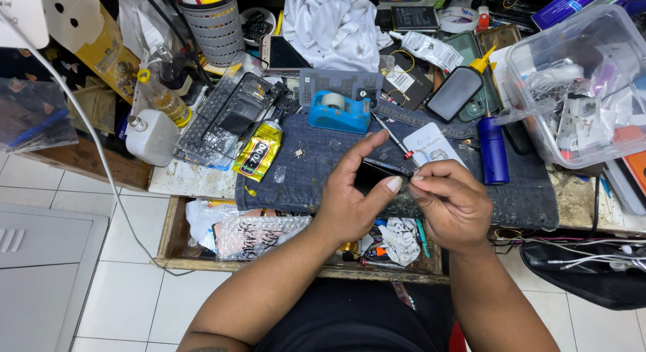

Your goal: The person separates the screen assembly from a mobile phone, cleans the internal edges of the frame with a brush and a thin tool, and applies adhesive from a tube.

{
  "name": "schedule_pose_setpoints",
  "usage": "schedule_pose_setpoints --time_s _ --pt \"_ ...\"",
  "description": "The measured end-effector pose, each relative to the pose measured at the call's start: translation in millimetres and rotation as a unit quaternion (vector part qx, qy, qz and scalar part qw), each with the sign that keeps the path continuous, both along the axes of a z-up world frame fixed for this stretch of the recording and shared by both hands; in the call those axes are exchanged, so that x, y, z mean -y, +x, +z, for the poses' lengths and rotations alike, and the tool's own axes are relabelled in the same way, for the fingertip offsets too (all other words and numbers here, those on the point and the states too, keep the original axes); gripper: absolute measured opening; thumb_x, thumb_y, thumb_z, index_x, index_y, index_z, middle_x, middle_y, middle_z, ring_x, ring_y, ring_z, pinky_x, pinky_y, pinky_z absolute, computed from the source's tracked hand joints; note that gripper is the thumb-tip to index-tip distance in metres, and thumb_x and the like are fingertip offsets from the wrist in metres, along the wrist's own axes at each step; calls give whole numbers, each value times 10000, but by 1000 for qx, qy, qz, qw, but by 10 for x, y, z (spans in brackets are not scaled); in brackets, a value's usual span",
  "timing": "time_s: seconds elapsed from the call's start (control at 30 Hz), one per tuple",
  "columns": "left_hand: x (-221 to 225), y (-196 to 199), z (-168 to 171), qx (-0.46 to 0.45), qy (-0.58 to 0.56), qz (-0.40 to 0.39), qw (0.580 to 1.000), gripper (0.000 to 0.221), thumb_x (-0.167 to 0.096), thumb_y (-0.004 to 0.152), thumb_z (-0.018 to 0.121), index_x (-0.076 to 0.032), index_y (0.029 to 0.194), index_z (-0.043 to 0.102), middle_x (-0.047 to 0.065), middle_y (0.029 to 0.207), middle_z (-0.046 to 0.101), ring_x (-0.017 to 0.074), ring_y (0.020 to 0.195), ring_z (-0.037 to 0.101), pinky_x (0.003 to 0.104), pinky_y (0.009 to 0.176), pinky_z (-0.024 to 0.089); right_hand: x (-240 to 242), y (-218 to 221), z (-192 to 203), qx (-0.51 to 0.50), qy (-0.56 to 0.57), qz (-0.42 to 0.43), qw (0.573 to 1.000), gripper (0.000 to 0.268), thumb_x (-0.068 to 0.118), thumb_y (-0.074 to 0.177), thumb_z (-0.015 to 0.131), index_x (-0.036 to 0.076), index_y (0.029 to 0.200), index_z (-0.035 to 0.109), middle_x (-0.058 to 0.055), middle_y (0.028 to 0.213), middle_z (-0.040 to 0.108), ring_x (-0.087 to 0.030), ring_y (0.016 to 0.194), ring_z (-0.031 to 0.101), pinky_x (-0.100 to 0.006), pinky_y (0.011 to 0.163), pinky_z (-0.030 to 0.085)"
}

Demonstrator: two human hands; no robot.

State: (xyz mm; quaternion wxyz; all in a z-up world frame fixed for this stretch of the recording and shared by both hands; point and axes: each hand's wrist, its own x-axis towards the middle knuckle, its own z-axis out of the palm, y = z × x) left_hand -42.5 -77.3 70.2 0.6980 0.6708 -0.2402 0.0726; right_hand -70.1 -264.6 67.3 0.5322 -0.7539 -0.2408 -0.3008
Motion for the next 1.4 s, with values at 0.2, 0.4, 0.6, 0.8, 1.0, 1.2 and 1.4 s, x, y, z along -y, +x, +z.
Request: schedule_pose_setpoints --time_s 0.2,0.4,0.6,0.8,1.0,1.2,1.4 --pt "21 -2 40 -79 -28 -4 996 621 -137 962 713 -42 1527 474 134 1411 629 199 1302 607 332 1122 488 -29 -59 -37 -5 -23 -8 1000 140 -56 914 771 -8 1031 709 -139 1039 700 -173 937 686 -261 809 559" --pt "13 78 83 -99 -5 -4 995 653 -86 921 683 -44 1535 465 137 1396 638 200 1254 624 325 1092 497 202 -77 -281 8 198 2 980 137 73 1040 673 -11 1134 618 -73 1088 702 -156 996 706 -273 916 597" --pt "4 189 50 -58 -24 -63 996 708 -38 926 669 -22 1580 400 161 1581 524 244 1484 492 348 1234 382 881 349 -436 -416 1 -124 901 169 120 945 730 4 1068 729 -53 794 660 -118 663 531 -300 574 411" --pt "66 230 142 -59 -2 -164 985 907 -56 869 731 -34 1646 263 170 1658 413 249 1530 422 366 1264 347 830 279 -18 -192 -330 -195 904 622 208 839 859 16 1386 632 -209 1252 660 -313 1096 632 -405 913 512" --pt "100 179 170 42 119 -196 972 1031 -142 783 819 -49 1636 247 211 1696 343 323 1587 362 404 1293 307 640 -34 275 -83 -255 117 956 981 307 701 903 45 1514 423 -214 1493 488 -382 1370 537 -435 1121 445" --pt "102 172 91 71 112 -200 971 871 -111 815 796 -66 1586 392 202 1683 408 320 1599 398 418 1314 328 564 -43 199 -80 -221 100 967 935 266 686 910 10 1474 477 -204 1477 519 -351 1362 559 -412 1139 446" --pt "12 159 146 101 122 -193 968 783 -86 828 734 -76 1553 439 198 1659 447 336 1572 445 419 1299 363 541 10 139 -49 -224 79 970 895 263 657 913 20 1417 507 -196 1416 550 -329 1320 586 -410 1107 475"
